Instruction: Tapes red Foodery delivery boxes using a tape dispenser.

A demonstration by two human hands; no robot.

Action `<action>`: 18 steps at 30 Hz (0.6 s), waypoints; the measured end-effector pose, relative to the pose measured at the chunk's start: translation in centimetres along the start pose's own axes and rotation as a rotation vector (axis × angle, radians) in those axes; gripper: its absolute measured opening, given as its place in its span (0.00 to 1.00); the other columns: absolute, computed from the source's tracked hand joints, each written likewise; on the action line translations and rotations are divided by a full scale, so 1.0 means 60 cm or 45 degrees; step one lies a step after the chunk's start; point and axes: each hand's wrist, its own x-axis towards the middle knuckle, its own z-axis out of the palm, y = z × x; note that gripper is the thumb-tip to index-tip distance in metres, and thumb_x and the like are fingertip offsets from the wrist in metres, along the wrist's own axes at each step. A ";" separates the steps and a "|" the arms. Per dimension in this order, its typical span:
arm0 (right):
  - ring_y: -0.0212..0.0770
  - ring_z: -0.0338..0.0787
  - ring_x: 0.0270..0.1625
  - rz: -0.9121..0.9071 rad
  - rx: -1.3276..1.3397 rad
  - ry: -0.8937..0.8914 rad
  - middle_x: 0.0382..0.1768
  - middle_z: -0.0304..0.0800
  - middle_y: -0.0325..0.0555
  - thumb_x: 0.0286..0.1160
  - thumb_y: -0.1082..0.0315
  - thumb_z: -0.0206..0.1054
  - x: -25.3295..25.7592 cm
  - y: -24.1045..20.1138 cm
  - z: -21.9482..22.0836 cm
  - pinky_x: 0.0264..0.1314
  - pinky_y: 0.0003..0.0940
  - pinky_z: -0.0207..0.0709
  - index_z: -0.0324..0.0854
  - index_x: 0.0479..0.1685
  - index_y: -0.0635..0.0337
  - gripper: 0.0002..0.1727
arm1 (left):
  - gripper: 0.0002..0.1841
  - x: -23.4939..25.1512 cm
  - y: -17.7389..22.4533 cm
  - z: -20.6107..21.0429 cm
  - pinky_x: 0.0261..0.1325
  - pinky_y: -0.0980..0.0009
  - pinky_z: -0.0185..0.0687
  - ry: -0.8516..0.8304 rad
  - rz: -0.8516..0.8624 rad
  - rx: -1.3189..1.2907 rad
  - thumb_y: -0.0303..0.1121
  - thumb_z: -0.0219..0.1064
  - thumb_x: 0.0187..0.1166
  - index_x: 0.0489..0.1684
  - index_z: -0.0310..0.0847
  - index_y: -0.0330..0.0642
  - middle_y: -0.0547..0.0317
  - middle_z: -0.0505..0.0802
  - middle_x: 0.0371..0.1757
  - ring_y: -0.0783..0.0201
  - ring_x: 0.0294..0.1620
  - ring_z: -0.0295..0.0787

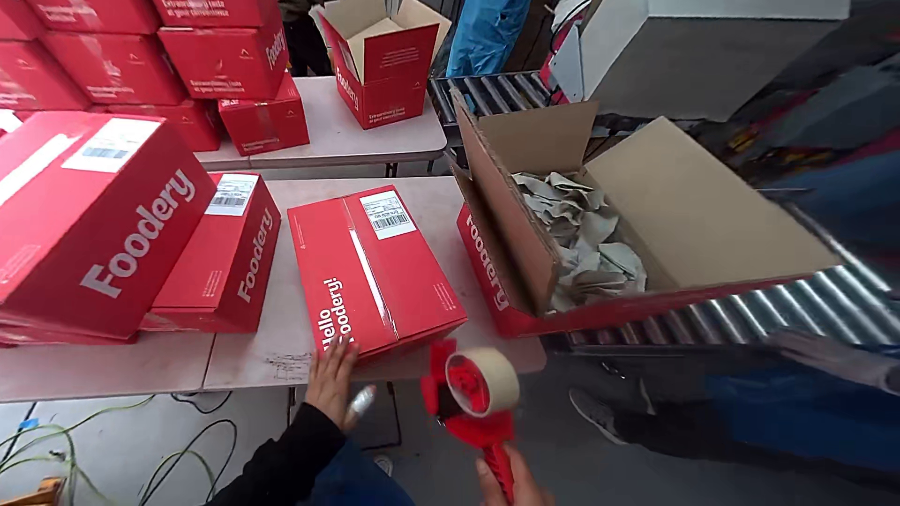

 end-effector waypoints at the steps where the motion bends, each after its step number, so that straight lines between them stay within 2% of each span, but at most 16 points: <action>1: 0.44 0.94 0.24 -0.089 0.044 0.005 0.27 0.93 0.51 0.83 0.59 0.64 0.037 -0.042 -0.009 0.28 0.46 0.91 0.75 0.64 0.78 0.26 | 0.40 0.024 -0.020 -0.001 0.82 0.27 0.58 0.009 -0.066 0.012 0.65 0.53 0.79 0.78 0.77 0.41 0.43 0.77 0.84 0.38 0.87 0.68; 3: 0.36 0.93 0.23 -0.278 0.125 0.026 0.28 0.92 0.44 0.86 0.56 0.61 0.137 -0.123 -0.006 0.26 0.38 0.91 0.73 0.67 0.77 0.28 | 0.37 0.083 -0.051 0.006 0.84 0.28 0.54 -0.083 -0.226 0.017 0.62 0.56 0.78 0.80 0.77 0.44 0.46 0.75 0.86 0.42 0.90 0.64; 5: 0.33 0.91 0.22 -0.417 0.150 0.064 0.27 0.92 0.39 0.86 0.52 0.58 0.262 -0.199 0.018 0.23 0.35 0.91 0.73 0.67 0.74 0.30 | 0.38 0.142 -0.070 0.009 0.88 0.28 0.44 -0.304 -0.375 0.034 0.64 0.54 0.81 0.88 0.68 0.52 0.54 0.66 0.92 0.48 0.95 0.52; 6: 0.35 0.92 0.22 -0.450 0.126 0.063 0.27 0.92 0.40 0.85 0.51 0.57 0.329 -0.240 0.030 0.24 0.37 0.91 0.74 0.68 0.73 0.29 | 0.40 0.168 -0.081 0.009 0.88 0.28 0.39 -0.382 -0.414 0.058 0.66 0.52 0.81 0.91 0.62 0.57 0.59 0.61 0.95 0.51 0.97 0.46; 9: 0.45 0.95 0.28 -0.318 0.064 -0.066 0.31 0.93 0.49 0.88 0.52 0.57 0.525 -0.368 0.068 0.34 0.50 0.92 0.69 0.76 0.64 0.28 | 0.43 0.222 -0.114 0.004 0.87 0.26 0.36 -0.462 -0.430 0.062 0.71 0.47 0.78 0.94 0.55 0.62 0.66 0.54 0.97 0.55 0.98 0.40; 11: 0.49 0.95 0.30 -0.226 0.095 -0.131 0.34 0.92 0.53 0.90 0.54 0.56 0.651 -0.432 0.106 0.38 0.52 0.92 0.66 0.78 0.65 0.27 | 0.45 0.239 -0.130 -0.001 0.85 0.22 0.36 -0.490 -0.409 -0.021 0.71 0.50 0.77 0.95 0.53 0.61 0.65 0.51 0.98 0.53 0.98 0.39; 14: 0.52 0.94 0.29 -0.067 0.035 -0.182 0.36 0.92 0.57 0.92 0.54 0.57 0.819 -0.488 0.174 0.38 0.52 0.90 0.64 0.78 0.65 0.27 | 0.46 0.252 -0.153 0.006 0.83 0.20 0.38 -0.381 -0.384 -0.114 0.72 0.58 0.72 0.93 0.58 0.61 0.63 0.55 0.97 0.50 0.97 0.43; 16: 0.54 0.96 0.33 0.000 -0.071 -0.214 0.40 0.93 0.60 0.91 0.54 0.58 0.902 -0.493 0.220 0.42 0.54 0.90 0.65 0.79 0.65 0.28 | 0.48 0.254 -0.161 0.015 0.81 0.19 0.42 -0.312 -0.389 -0.097 0.74 0.60 0.67 0.91 0.62 0.63 0.64 0.58 0.96 0.49 0.97 0.46; 18: 0.56 0.97 0.37 0.070 -0.204 -0.272 0.44 0.93 0.62 0.91 0.53 0.57 0.952 -0.482 0.261 0.47 0.55 0.91 0.64 0.81 0.65 0.29 | 0.49 0.251 -0.160 0.020 0.80 0.19 0.45 -0.330 -0.404 -0.086 0.75 0.63 0.64 0.91 0.61 0.65 0.67 0.57 0.96 0.49 0.97 0.46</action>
